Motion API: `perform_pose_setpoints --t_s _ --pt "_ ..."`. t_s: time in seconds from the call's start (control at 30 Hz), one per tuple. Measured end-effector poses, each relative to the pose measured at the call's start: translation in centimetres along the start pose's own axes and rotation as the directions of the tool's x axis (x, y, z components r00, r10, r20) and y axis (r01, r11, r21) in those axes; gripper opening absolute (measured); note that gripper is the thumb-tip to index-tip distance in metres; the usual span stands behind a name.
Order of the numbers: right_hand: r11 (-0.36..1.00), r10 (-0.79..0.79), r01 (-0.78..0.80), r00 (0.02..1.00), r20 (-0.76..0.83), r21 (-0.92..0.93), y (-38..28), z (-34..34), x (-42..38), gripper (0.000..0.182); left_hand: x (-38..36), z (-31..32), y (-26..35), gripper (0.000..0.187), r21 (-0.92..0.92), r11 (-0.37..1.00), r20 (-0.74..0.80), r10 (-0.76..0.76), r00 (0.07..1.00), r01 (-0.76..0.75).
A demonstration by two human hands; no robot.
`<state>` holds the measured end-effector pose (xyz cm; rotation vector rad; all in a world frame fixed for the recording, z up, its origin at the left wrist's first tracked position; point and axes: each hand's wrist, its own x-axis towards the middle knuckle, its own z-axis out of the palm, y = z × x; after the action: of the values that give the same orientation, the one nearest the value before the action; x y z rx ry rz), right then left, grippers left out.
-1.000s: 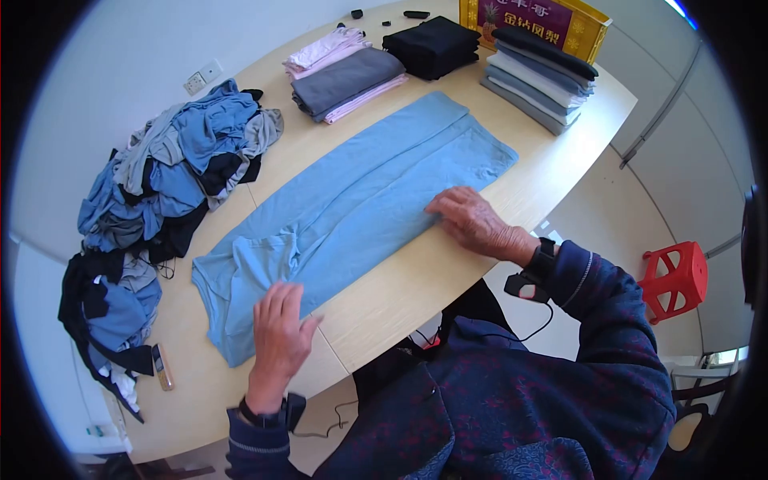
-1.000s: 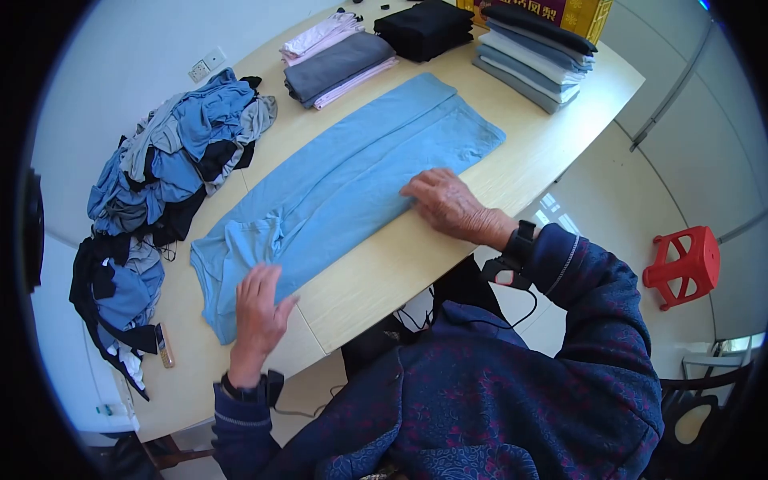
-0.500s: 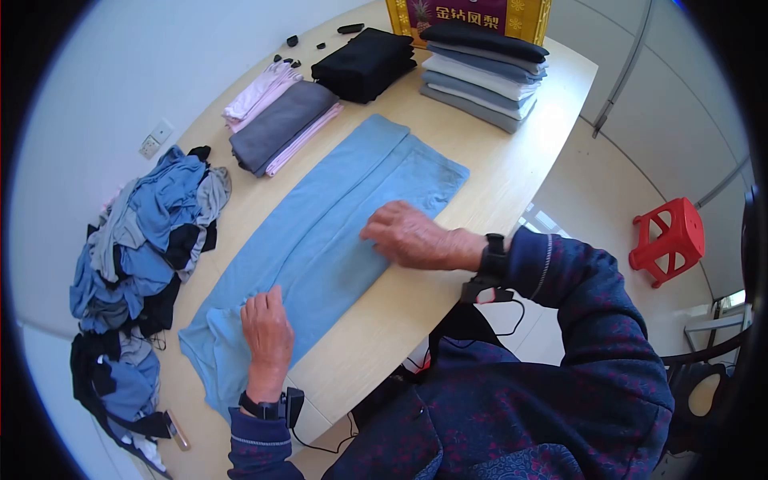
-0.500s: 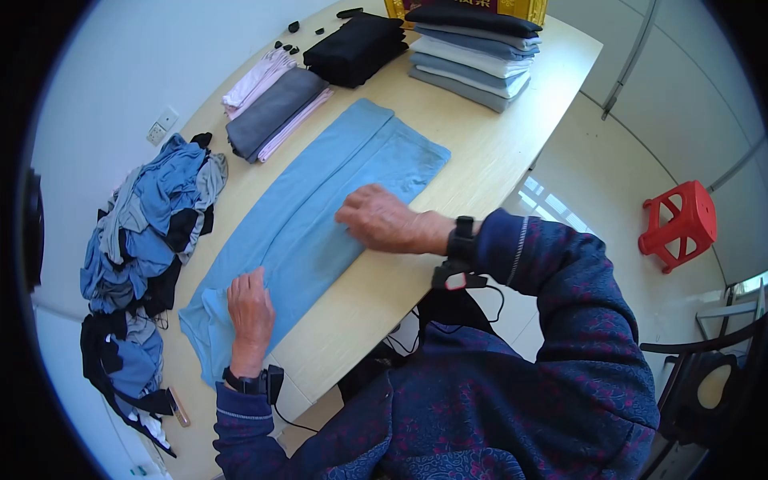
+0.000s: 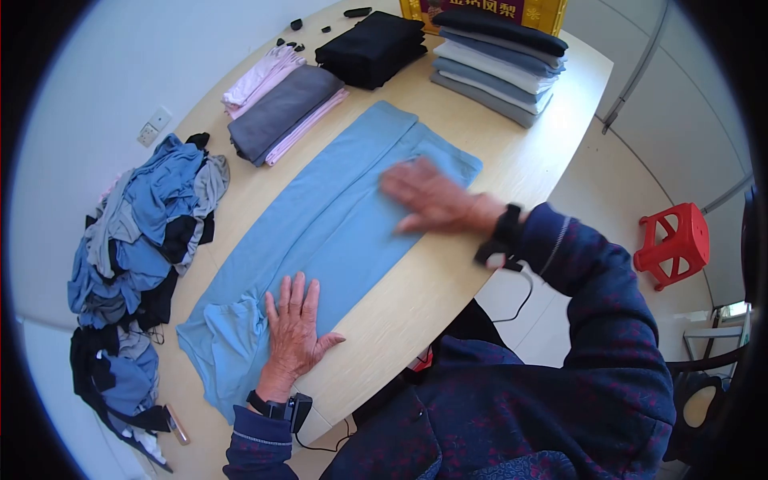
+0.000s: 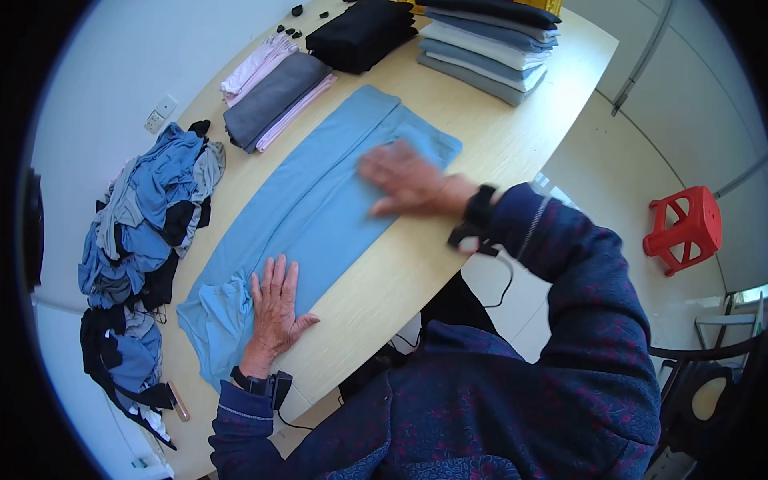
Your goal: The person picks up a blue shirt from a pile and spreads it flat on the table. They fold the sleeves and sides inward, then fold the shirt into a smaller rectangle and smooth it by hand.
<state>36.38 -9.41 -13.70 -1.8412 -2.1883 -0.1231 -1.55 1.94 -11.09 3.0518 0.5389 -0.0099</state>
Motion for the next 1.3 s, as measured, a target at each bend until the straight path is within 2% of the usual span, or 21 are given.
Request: perform_pose_setpoints --t_s 0.07,0.1,0.2,0.3,0.4,0.5,0.63,0.73,0.83,1.03,1.13,1.23,1.3 --pt "0.954 0.282 -0.267 0.954 0.106 -0.138 3.6 -1.8 -1.9 0.085 0.1 0.0 0.1 0.102 0.008 1.000 -0.014 0.005 1.000 -0.005" --pt "0.925 0.371 -0.350 0.918 0.143 -0.148 3.9 -3.2 -2.5 0.084 0.1 0.0 0.1 0.101 0.003 1.000 -0.021 0.007 1.000 -0.006" --pt "0.908 0.417 -0.401 0.895 0.161 -0.122 4.3 -4.1 -2.8 0.081 0.0 0.1 0.1 0.100 0.000 1.000 -0.050 0.013 0.999 -0.013" --pt "0.899 0.432 -0.411 0.890 0.146 -0.152 4.5 -3.3 -2.6 0.080 -0.2 0.3 0.1 0.094 -0.024 1.000 -0.086 0.008 0.996 -0.010" --pt "0.894 0.442 -0.418 0.881 0.166 -0.159 3.8 -4.0 -2.4 0.076 -0.2 0.7 0.2 0.095 0.039 0.999 -0.120 -0.003 0.993 0.008" --pt "0.901 0.429 -0.411 0.892 0.140 -0.141 4.1 -3.7 -2.5 0.075 -1.0 0.2 2.5 0.095 0.074 0.991 -0.133 -0.103 0.986 0.114" --pt "0.898 0.429 -0.410 0.896 0.116 -0.159 4.2 -3.4 -2.4 0.074 -4.3 0.5 4.7 0.100 -0.086 0.990 -0.088 -0.117 0.989 0.110" --pt "0.896 0.426 -0.403 0.899 0.101 -0.185 4.7 -3.0 -2.5 0.074 -6.2 0.7 3.3 0.104 -0.069 0.985 -0.127 -0.165 0.978 0.157" --pt "0.894 0.425 -0.401 0.900 0.095 -0.200 4.8 -2.8 -2.3 0.074 -8.5 0.7 1.3 0.104 -0.044 0.989 -0.159 -0.145 0.977 0.140" --pt "0.890 0.437 -0.413 0.894 0.103 -0.195 4.5 -3.0 -2.5 0.073 -10.3 -0.3 0.8 0.101 0.000 0.986 -0.146 -0.162 0.976 0.164" --pt "0.888 0.438 -0.412 0.893 0.102 -0.204 4.4 -3.0 -2.4 0.071 -10.2 -0.4 -0.9 0.101 0.008 0.971 -0.208 -0.233 0.950 0.240" --pt "0.886 0.439 -0.411 0.893 0.102 -0.213 4.5 -3.0 -2.5 0.069 -9.8 0.0 -2.2 0.101 -0.034 0.934 -0.056 -0.358 0.932 0.356" --pt "0.885 0.439 -0.410 0.893 0.101 -0.219 4.6 -2.9 -2.6 0.072 -9.7 0.2 -2.4 0.101 -0.018 0.935 -0.056 -0.354 0.934 0.353"
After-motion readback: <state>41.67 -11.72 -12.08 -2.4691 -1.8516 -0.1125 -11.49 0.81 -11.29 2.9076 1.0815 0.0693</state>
